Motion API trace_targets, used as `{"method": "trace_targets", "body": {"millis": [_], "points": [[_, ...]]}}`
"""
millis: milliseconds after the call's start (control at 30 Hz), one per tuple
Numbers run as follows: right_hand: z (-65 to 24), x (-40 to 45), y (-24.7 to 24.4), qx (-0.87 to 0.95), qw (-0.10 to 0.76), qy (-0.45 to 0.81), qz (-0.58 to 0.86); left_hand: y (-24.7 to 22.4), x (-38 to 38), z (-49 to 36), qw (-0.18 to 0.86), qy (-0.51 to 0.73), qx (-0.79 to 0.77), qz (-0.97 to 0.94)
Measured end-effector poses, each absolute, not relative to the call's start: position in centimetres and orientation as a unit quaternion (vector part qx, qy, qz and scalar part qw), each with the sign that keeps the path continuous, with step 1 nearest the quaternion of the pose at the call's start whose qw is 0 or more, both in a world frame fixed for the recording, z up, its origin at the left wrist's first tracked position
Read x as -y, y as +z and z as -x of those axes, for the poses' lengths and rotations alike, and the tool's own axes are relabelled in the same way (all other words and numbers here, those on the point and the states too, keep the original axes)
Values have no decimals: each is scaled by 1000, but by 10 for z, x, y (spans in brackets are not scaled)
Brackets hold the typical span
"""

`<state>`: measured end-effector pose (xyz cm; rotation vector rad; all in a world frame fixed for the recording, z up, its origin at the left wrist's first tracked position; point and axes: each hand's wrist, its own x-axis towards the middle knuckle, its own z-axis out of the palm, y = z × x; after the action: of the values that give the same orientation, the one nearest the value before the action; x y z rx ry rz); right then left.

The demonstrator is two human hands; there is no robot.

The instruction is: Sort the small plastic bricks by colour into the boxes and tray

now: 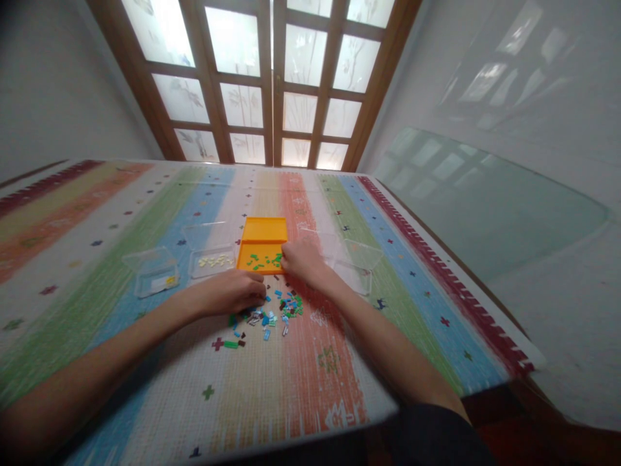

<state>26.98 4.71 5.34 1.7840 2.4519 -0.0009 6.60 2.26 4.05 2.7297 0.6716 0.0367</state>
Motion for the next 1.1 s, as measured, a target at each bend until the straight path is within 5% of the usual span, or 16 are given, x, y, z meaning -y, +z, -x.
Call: {"method": "trace_targets", "body": {"millis": [567,867,1100], "points": [[-276,-50,54,-817,41,-23,-575,44,-25,-63,151,17,-236,-960],[-276,-47,65,-820,23,-38,-570,54,-45,-48,77,116,-341,-930],[-266,-30,78,-909,50,-149,-385,36,-59,-45,28,151,-411,-898]]}}
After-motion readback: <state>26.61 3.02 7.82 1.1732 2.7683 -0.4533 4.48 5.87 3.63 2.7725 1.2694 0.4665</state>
